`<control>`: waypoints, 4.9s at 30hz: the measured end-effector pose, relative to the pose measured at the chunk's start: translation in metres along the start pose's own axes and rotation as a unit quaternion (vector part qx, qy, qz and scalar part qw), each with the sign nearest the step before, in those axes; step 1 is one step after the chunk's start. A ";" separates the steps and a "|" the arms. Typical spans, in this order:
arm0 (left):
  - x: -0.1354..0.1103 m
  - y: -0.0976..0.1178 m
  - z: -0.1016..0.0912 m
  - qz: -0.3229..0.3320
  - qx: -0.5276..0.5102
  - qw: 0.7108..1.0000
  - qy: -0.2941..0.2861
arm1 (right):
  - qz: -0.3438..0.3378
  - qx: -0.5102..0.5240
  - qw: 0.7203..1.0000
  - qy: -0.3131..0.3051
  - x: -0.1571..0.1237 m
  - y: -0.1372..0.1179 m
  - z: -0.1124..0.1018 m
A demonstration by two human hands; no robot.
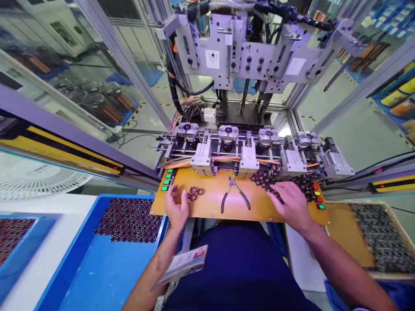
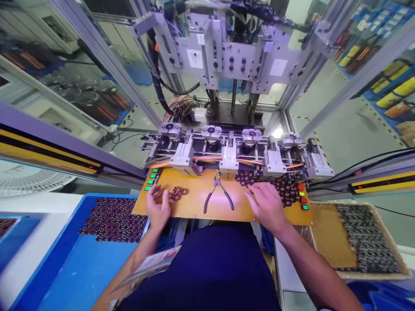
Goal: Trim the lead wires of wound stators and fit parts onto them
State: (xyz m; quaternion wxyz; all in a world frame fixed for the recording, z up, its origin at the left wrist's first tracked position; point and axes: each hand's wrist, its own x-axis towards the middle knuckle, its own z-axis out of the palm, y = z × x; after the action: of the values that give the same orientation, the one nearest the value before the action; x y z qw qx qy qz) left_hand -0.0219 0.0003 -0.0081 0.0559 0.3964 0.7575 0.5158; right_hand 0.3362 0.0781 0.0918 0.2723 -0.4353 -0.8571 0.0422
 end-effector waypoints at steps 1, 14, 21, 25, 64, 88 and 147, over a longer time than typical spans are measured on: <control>0.000 0.000 0.000 0.002 0.003 1.000 -0.002 | 0.009 -0.018 1.000 -0.006 -0.002 0.004 0.007; 0.003 -0.002 0.002 0.010 0.019 1.000 -0.006 | 0.051 -0.120 0.991 -0.041 -0.016 0.020 0.048; 0.004 -0.004 0.002 0.002 0.032 0.999 0.002 | 0.001 -0.016 0.999 -0.031 -0.008 0.016 0.033; 0.005 -0.004 0.003 0.004 0.036 0.999 -0.005 | -0.037 0.075 0.996 -0.041 0.041 0.020 -0.022; 0.006 -0.001 0.004 0.007 0.057 0.998 -0.008 | -0.178 -0.128 0.967 -0.130 0.189 0.100 -0.020; -0.012 0.041 -0.030 0.084 0.049 0.995 -0.013 | 0.010 -0.052 0.992 0.117 -0.038 0.030 -0.025; 0.016 0.041 -0.050 -0.238 0.177 0.944 -0.143 | -0.022 -0.065 0.994 -0.081 0.151 0.204 -0.086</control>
State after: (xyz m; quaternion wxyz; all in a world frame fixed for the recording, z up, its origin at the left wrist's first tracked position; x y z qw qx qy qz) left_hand -0.0351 -0.0196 0.0538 0.2140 0.2773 0.8931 0.2824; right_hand 0.4563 0.3060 0.1664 0.1741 -0.4284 -0.8865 0.0151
